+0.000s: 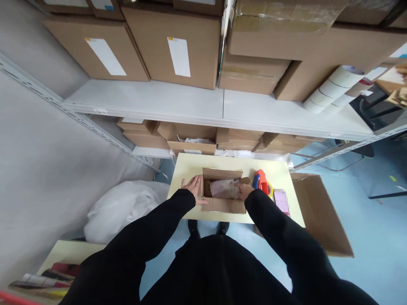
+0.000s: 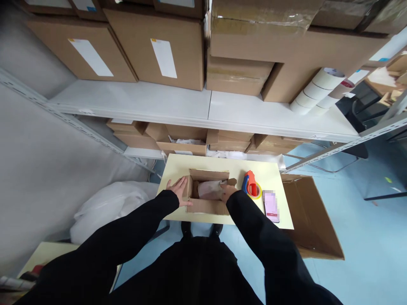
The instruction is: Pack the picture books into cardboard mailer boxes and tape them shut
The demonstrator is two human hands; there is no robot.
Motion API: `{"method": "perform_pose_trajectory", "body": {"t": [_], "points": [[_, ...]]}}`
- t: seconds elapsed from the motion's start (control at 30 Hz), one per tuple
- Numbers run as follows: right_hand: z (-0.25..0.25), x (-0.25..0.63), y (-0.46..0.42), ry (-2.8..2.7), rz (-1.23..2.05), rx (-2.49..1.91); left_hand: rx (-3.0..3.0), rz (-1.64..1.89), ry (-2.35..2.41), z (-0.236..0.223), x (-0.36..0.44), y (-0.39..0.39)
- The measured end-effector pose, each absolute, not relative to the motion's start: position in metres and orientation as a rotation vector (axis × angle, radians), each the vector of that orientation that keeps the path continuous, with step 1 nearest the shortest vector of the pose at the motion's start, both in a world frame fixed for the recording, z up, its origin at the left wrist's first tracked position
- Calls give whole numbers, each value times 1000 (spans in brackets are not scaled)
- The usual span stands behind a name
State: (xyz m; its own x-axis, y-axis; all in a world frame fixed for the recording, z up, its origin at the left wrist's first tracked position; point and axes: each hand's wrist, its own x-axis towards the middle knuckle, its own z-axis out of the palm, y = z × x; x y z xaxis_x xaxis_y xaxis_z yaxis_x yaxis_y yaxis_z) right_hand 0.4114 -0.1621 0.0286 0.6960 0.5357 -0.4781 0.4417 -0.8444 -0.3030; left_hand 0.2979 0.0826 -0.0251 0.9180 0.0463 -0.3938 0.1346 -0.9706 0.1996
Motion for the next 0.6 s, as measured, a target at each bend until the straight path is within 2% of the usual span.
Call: {"method": "perform_pose_trajectory", "body": {"t": [0.1,0.23,0.43,0.53,0.6], "points": [[24,414,-203,-939,684,-2685,2808,-556,76,-20,298,89],[-12,408,-254,-949,387,-2544,2774,-436,137,-19,290,97],[-58,400,-268,-823,340,-2296,2142,-28,381,-38,275,94],[-61,405,-263,-938,391,-2297,1900,-9,448,-46,273,90],[-62,410,-261,-1030,435,-2291,1933,-42,312,-49,272,90]]}}
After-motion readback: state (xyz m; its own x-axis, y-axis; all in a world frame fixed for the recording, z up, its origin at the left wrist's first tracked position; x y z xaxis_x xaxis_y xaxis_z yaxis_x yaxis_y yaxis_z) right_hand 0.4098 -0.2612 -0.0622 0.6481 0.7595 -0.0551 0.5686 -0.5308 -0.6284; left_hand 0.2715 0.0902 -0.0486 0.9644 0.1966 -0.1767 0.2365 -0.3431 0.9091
